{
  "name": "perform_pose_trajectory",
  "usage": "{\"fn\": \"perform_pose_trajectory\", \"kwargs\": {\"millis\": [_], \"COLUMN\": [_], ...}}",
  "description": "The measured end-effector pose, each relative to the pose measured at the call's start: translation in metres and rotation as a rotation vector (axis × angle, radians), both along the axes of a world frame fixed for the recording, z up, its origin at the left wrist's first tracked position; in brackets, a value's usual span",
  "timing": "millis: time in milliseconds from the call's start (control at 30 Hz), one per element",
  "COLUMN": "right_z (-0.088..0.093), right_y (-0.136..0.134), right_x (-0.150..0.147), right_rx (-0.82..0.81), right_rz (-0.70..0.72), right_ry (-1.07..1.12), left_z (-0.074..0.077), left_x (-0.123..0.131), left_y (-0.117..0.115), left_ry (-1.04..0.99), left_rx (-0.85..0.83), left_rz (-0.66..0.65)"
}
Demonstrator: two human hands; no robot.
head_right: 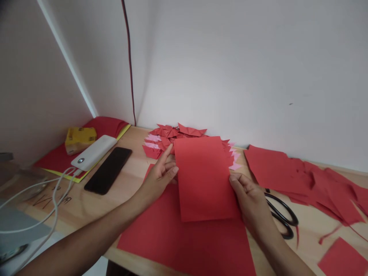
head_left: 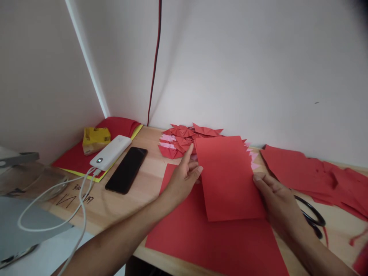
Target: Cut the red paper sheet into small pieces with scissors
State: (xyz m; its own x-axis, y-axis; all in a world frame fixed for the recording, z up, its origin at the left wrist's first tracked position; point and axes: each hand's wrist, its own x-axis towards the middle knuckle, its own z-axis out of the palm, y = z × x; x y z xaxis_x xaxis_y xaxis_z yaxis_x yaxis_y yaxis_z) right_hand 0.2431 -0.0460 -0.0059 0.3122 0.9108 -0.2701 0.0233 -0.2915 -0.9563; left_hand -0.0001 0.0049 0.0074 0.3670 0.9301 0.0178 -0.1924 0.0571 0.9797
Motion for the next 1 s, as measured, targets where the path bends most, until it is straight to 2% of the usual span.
{"fn": "perform_pose_trajectory", "kwargs": {"millis": [167, 300, 500, 800, 1000], "right_z": [-0.001, 0.002, 0.004, 0.002, 0.005], "right_y": [-0.001, -0.002, -0.003, -0.001, -0.004], "right_x": [-0.003, -0.006, -0.01, -0.009, -0.011], "right_rx": [0.022, 0.044, 0.022, 0.006, 0.045], "right_rz": [0.056, 0.071, 0.072, 0.068, 0.078], "right_ry": [-0.132, -0.198, -0.184, -0.253, -0.273], "left_z": [-0.005, -0.003, 0.004, 0.0, 0.005], "left_x": [-0.001, -0.003, -0.003, -0.005, -0.004], "left_y": [0.001, 0.001, -0.001, 0.001, 0.001], "left_ry": [-0.021, 0.001, -0.04, 0.056, -0.073], "left_rx": [0.064, 0.082, 0.062, 0.055, -0.025], "left_rz": [0.072, 0.139, 0.138, 0.188, 0.186]}}
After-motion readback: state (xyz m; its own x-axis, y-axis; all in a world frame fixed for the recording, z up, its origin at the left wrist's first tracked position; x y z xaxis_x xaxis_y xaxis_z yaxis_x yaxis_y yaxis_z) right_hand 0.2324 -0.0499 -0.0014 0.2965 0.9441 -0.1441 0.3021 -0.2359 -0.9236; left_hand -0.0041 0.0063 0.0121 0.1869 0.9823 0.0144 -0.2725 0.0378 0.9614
